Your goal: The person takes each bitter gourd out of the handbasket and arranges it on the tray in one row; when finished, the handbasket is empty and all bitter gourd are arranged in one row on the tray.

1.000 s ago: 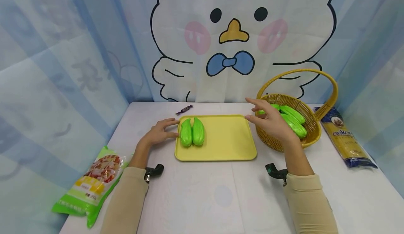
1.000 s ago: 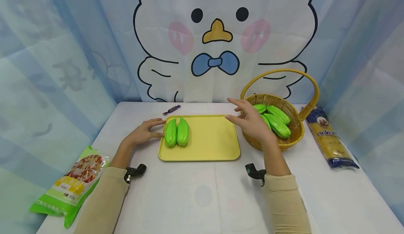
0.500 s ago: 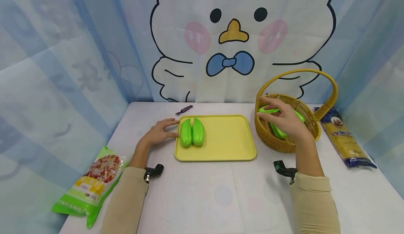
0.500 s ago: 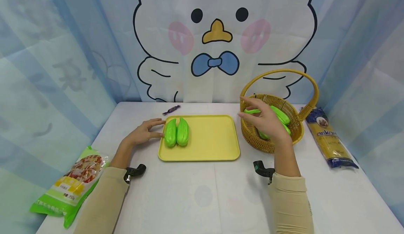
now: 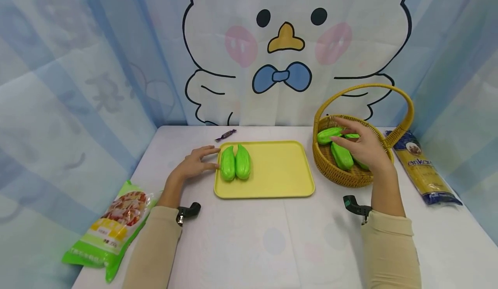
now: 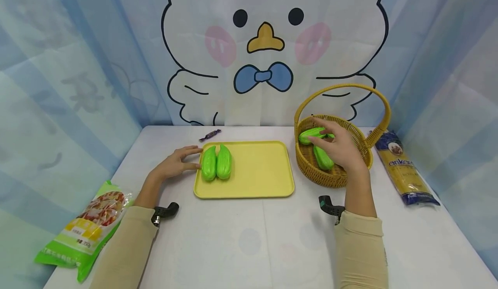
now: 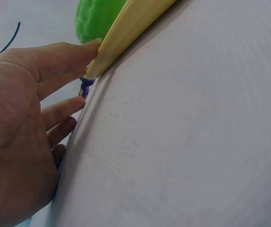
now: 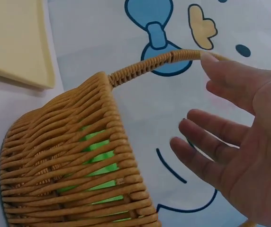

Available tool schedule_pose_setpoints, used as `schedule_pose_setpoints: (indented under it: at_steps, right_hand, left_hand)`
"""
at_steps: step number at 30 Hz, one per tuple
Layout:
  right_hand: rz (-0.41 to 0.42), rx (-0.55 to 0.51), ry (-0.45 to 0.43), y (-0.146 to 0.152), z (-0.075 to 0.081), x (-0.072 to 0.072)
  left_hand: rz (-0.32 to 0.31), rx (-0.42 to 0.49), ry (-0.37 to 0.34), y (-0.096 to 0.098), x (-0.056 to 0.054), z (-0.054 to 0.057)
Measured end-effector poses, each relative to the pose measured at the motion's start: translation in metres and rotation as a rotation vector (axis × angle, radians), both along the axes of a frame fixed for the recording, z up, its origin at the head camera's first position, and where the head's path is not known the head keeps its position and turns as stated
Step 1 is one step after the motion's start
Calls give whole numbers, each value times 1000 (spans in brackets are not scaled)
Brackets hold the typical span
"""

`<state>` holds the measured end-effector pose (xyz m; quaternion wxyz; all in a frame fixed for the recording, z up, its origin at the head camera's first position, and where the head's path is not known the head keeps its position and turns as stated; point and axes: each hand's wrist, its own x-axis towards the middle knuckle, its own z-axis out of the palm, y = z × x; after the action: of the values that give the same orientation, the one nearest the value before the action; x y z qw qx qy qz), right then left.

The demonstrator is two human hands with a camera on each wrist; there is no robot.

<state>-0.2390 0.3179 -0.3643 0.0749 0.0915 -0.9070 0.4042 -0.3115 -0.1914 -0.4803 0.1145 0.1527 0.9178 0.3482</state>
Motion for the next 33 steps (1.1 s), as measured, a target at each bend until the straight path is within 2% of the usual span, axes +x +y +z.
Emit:
schedule_pose_setpoints:
  at_steps: [6, 12, 18, 23, 33]
  right_hand:
    - [-66, 103, -56, 9, -12, -6]
    - [-79, 142, -87, 18, -24, -12]
    - [-92, 228, -166, 23, -36, -19]
    - [-73, 260, -211, 24, -40, -21]
    - [-14, 320, -244, 23, -39, -21]
  left_hand:
    - [3, 5, -8, -1, 0, -1]
    - [4, 13, -6, -1, 1, 0]
    - [6, 21, -4, -1, 0, -1]
    - [12, 20, -5, 0, 1, -3]
    - [16, 21, -8, 0, 1, -2]
